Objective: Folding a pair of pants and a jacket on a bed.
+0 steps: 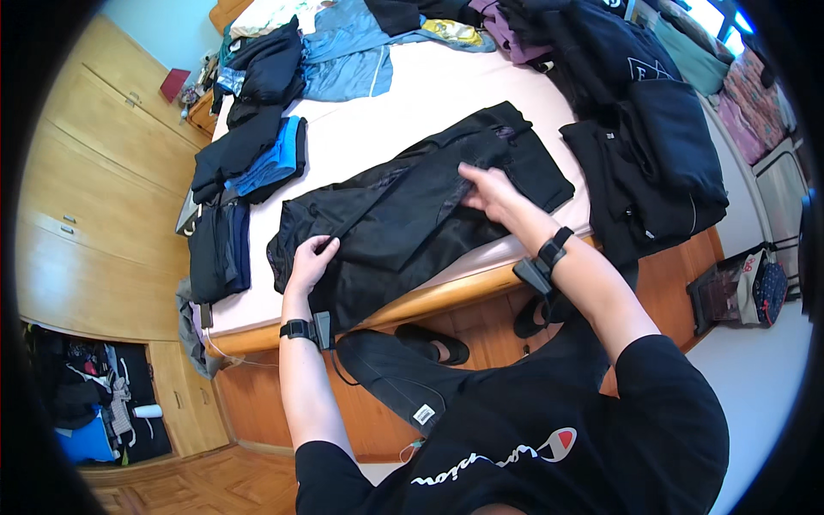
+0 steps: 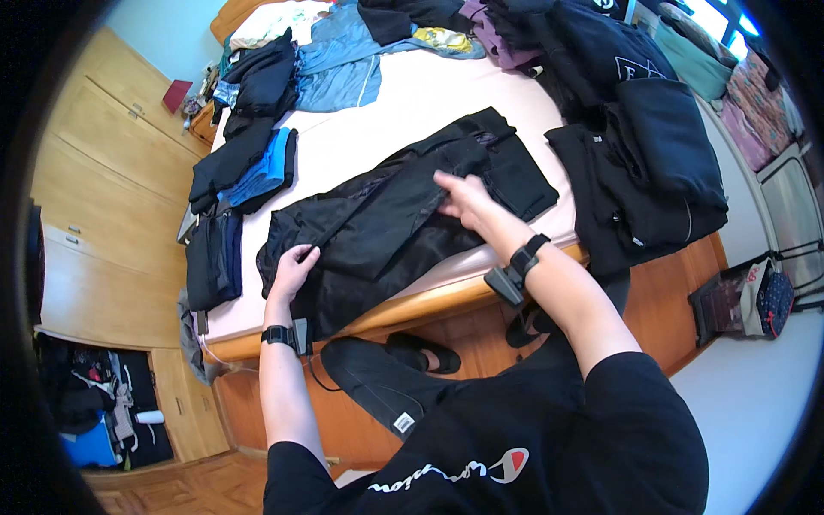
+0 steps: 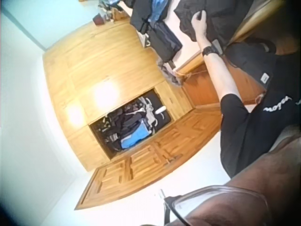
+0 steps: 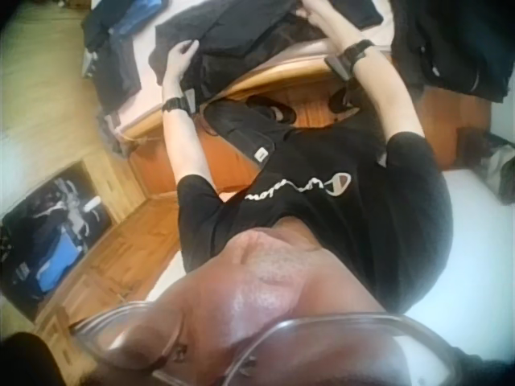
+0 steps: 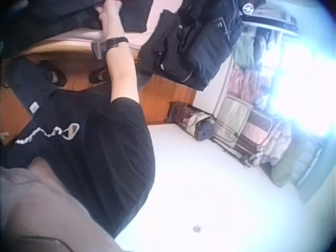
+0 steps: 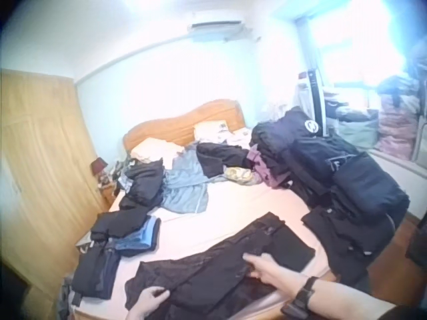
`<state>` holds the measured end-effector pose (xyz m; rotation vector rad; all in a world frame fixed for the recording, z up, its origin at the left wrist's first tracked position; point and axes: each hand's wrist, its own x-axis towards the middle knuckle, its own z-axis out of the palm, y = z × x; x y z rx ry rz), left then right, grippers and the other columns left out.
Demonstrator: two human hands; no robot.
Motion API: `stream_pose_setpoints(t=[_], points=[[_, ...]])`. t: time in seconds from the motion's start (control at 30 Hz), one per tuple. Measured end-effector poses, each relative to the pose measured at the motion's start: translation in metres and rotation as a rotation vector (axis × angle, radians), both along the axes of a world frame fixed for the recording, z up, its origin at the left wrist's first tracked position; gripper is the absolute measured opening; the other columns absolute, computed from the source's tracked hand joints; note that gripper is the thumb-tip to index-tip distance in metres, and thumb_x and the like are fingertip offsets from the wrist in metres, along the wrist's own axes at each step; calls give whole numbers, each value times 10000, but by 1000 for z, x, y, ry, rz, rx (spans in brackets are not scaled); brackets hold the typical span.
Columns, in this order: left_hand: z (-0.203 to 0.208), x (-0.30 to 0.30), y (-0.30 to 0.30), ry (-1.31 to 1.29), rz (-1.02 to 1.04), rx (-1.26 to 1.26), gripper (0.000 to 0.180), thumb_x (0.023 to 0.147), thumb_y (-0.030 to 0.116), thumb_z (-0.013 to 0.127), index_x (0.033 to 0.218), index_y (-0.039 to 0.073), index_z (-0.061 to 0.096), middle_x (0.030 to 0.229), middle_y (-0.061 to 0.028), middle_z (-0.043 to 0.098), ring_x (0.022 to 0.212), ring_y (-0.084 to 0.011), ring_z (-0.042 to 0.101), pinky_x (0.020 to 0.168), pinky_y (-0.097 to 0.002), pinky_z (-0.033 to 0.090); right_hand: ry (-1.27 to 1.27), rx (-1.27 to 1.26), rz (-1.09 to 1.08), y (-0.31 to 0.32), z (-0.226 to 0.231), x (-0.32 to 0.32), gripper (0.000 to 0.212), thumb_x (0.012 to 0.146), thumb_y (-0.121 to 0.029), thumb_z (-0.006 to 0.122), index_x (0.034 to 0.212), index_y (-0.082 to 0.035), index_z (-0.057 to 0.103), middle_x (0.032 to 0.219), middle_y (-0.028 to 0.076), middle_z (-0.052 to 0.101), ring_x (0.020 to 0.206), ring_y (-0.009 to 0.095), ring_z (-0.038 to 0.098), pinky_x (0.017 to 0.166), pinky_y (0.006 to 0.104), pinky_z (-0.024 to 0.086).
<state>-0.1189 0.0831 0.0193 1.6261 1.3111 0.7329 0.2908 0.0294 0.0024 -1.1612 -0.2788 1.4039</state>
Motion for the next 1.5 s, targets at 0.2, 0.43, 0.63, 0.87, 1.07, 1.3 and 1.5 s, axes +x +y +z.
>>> stream_pose_setpoints(t=[0.2, 0.43, 0.63, 0.87, 1.07, 1.3, 1.5], points=[[-4, 0, 25, 56, 24, 35, 286, 986, 263, 620, 838, 19, 640, 704, 53, 536, 656, -48, 449, 592, -242, 379, -61, -12, -259, 40, 20, 30, 411, 886, -169, 734, 1183, 44, 548, 1052, 139, 665, 888, 269, 679, 751, 425, 577], [10, 21, 39, 591, 181, 362, 215, 902, 257, 684, 900, 42, 672, 787, -85, 668, 695, -232, 597, 680, -377, 467, -704, -164, -77, 26, 9, 67, 469, 864, -143, 728, 1270, 15, 555, 1146, 129, 661, 869, 255, 687, 620, 392, 575], [56, 109, -4, 575, -31, 751, 290, 905, 279, 642, 1110, 75, 660, 1140, -134, 664, 1092, -315, 603, 939, -464, 451, -1907, 500, -61, -1, 48, 50, 481, 832, -292, 715, 1246, -83, 587, 1261, 184, 585, 1190, 366, 547, 997, 447, 447], [-7, 179, -22, 921, -185, 588, 672, 972, 525, 461, 1502, 123, 372, 1562, -207, 299, 1450, -379, 260, 1181, -529, 171, -2180, 134, 324, 5, 5, 87, 580, 972, -515, 417, 1420, -155, 505, 1494, 211, 402, 1414, 335, 333, 1149, 552, 227], [0, 170, -17, 884, -174, 463, 684, 971, 522, 462, 1472, 60, 405, 1544, -249, 309, 1446, -406, 258, 1185, -529, 162, -1684, -50, -88, -49, 42, 127, 436, 898, -329, 614, 1233, -52, 582, 1211, 210, 615, 1135, 402, 576, 954, 453, 455], [0, 267, -36, 667, -307, 743, 667, 973, 462, 489, 1432, -18, 428, 1514, -252, 363, 1430, -389, 309, 1176, -531, 198, 62, 15, -626, -133, 15, 74, 489, 999, -311, 475, 1335, 44, 470, 1354, 191, 524, 1216, 258, 535, 1039, 366, 415], [-21, 300, -36, 686, -333, 705, 654, 995, 452, 421, 1470, 4, 383, 1536, -218, 347, 1443, -381, 286, 1185, -511, 190, 816, 353, -395, -89, -17, 121, 530, 1037, -294, 245, 1407, 36, 432, 1451, 196, 473, 1344, 322, 454, 1170, 459, 312]])
